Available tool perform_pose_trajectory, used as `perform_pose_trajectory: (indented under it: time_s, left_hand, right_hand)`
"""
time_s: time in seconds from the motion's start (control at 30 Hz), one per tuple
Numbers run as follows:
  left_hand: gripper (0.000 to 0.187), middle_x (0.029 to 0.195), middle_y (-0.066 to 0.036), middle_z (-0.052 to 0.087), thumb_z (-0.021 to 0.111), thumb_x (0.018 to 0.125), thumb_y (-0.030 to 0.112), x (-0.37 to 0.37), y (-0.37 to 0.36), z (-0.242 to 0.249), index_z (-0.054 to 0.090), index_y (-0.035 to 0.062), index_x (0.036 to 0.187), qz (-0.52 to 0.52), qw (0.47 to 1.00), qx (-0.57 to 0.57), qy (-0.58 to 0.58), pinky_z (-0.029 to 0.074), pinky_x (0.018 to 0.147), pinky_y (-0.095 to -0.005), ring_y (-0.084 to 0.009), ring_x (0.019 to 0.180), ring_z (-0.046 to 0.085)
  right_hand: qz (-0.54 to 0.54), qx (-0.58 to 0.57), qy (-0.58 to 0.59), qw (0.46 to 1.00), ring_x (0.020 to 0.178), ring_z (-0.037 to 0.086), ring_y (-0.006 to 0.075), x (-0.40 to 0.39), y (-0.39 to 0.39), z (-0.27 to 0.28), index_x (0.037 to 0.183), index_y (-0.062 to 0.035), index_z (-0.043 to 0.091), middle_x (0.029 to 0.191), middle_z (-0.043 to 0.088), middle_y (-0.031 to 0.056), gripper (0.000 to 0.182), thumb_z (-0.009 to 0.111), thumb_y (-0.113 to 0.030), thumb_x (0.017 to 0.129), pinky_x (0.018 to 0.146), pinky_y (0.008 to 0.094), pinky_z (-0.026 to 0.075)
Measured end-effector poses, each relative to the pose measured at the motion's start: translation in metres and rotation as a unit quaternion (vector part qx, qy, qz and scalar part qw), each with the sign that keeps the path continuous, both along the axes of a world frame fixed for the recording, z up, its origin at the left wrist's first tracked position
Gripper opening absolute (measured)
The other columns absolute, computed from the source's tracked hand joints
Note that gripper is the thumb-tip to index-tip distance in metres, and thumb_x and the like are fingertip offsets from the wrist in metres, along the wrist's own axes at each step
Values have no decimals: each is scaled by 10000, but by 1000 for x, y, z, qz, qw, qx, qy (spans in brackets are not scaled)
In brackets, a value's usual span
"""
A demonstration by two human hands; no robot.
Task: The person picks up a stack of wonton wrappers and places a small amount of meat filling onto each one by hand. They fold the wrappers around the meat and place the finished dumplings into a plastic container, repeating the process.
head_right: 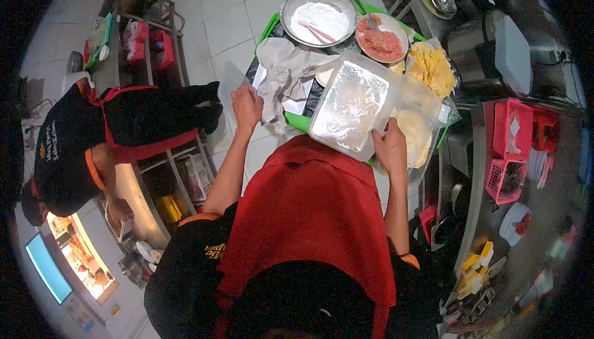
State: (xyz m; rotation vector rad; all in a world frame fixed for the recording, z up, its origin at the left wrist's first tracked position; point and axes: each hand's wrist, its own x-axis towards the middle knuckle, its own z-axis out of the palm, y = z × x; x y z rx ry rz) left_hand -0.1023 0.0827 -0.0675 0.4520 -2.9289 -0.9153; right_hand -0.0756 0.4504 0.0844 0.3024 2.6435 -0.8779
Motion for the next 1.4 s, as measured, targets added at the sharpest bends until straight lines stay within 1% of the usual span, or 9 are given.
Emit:
perform_pose_trajectory:
  time_s: [0.27,0.33,0.5,0.63,0.73,0.83,0.9,1.13,1.4]
  left_hand:
    - [172,906,-166,521,558,759,-45,15,12,59,507,4,916,-135,972,83,176,413,819,-468,-379,909,476]
    - [210,931,-179,508,595,742,-52,21,20,65,499,3,920,-238,944,120,197,419,875,-464,-388,936,479]
    - [275,1021,-196,508,597,714,-55,26,38,46,515,9,970,-303,937,107,138,359,1074,-514,-418,1025,495]
    - [412,1132,-223,503,648,764,50,16,42,39,505,12,1149,-245,960,71,118,366,1049,-465,-429,1109,456]
    - [581,1210,-236,471,679,794,185,5,51,51,450,33,1306,-203,965,146,75,354,1056,-461,-415,1164,438]
    - [688,1299,-239,426,716,786,245,-11,65,58,425,59,1380,-181,972,143,51,358,1036,-483,-417,1212,403]
    - [742,1355,-251,379,740,775,265,-21,81,66,412,120,1425,-153,988,37,5,352,1022,-558,-436,1215,390]
    - [574,1346,-230,395,763,745,228,-51,91,44,549,110,1264,-118,988,-69,-73,365,941,-680,-425,1205,407]
    - [451,1187,-217,465,728,699,142,-61,54,24,575,27,1107,-86,995,-53,-16,460,858,-544,-411,1071,515]
  right_hand:
    - [-14,-23,-4,1000,810,658,408,6,-1,1,1071,60,531,982,653,284,323,646,-158,862,736,443,509]
    - [-25,-57,10,998,803,662,393,7,-1,1,1091,56,534,991,657,274,331,643,-157,862,736,439,510]
    - [-18,-42,-3,999,802,664,387,9,0,9,1115,51,535,991,662,263,348,644,-158,859,736,434,512]
    - [-11,-57,-5,998,810,664,390,9,3,7,1112,50,532,991,658,270,357,649,-169,855,739,433,515]
    - [1,-39,-13,999,815,662,404,11,6,2,1106,51,527,973,653,283,357,646,-172,854,736,439,515]
    - [10,-20,-19,1000,823,658,421,8,7,-1,1099,51,520,944,648,296,338,628,-159,857,735,451,512]
    - [6,-18,-15,1000,808,657,430,7,10,-7,1099,50,515,916,646,298,328,614,-149,858,720,455,509]
    - [-20,-34,38,998,708,657,428,9,28,-2,1107,35,498,825,643,294,305,574,-109,850,642,462,494]
    - [-35,-50,-2,998,717,678,377,13,32,2,1101,41,499,894,662,269,310,581,-105,840,656,438,508]
